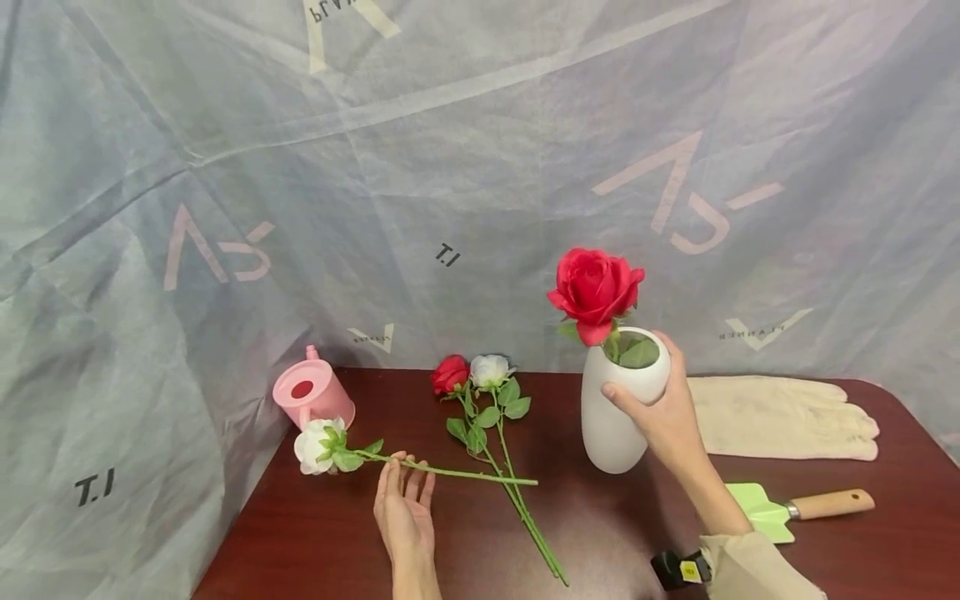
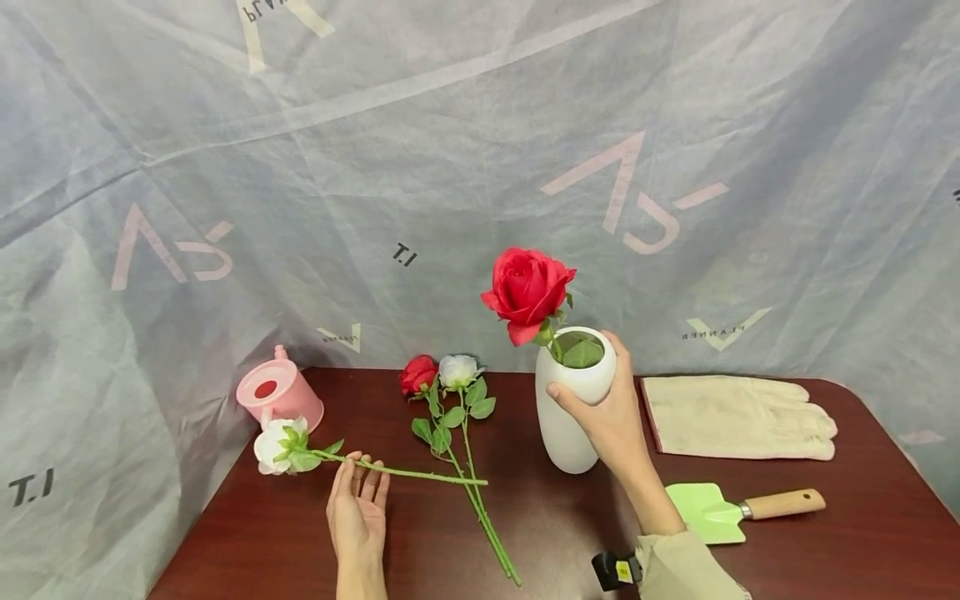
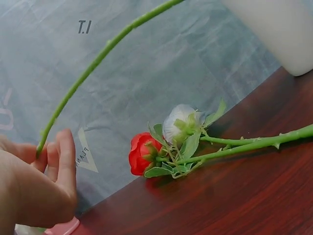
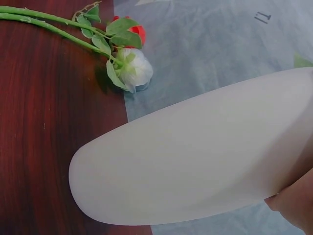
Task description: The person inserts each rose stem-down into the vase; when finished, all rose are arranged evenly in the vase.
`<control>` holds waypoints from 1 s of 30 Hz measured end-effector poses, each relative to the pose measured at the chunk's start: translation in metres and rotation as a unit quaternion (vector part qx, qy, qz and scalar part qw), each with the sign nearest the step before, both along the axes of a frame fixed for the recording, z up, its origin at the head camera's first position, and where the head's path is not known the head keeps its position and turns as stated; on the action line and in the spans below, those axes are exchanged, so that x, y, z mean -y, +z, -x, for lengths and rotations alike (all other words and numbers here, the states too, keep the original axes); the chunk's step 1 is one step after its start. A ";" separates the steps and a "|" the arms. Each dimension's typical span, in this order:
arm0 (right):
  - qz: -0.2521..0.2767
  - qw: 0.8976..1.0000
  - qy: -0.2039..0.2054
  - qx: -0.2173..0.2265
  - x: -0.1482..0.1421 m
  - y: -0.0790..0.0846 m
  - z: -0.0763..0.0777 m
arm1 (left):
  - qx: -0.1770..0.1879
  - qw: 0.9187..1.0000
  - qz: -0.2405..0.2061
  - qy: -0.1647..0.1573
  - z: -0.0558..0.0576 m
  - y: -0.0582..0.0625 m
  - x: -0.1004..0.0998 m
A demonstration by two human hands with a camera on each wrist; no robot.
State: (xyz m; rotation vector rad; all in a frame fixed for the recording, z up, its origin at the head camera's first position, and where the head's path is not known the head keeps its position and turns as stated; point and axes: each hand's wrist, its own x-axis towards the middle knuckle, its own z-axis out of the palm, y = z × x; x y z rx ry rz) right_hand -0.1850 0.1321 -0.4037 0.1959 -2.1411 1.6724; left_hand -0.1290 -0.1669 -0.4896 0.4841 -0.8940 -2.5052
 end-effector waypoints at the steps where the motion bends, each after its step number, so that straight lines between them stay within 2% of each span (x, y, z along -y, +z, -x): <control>1: 0.001 1.000 0.001 -0.001 -0.001 -0.003 0.002 | -0.010 1.000 0.005 -0.002 0.000 0.000 -0.001; 6: 0.002 1.000 0.002 -0.008 -0.001 -0.007 0.006 | -0.057 0.998 0.036 0.003 0.000 0.004 -0.009; 13: 0.009 1.000 0.005 -0.005 0.000 -0.005 0.004 | -0.114 0.992 0.053 0.025 -0.005 0.025 -0.028; 15: 0.007 1.000 0.007 0.000 0.003 0.002 -0.001 | -0.131 0.989 0.056 0.027 -0.009 0.034 -0.036; 18: 0.002 1.000 0.007 0.006 0.006 0.011 -0.009 | -0.138 0.986 0.083 0.035 -0.015 0.050 -0.052; 23: -0.004 1.000 0.004 -0.004 -0.001 -0.003 0.000 | -0.160 0.976 0.143 0.040 -0.023 0.079 -0.077; 25: -0.004 1.000 0.005 -0.007 -0.003 -0.010 0.005 | -0.178 0.970 0.162 0.039 -0.021 0.090 -0.083; 30: 0.001 1.000 0.010 0.002 -0.002 -0.005 0.004 | -0.200 0.954 0.210 0.071 -0.003 0.114 -0.091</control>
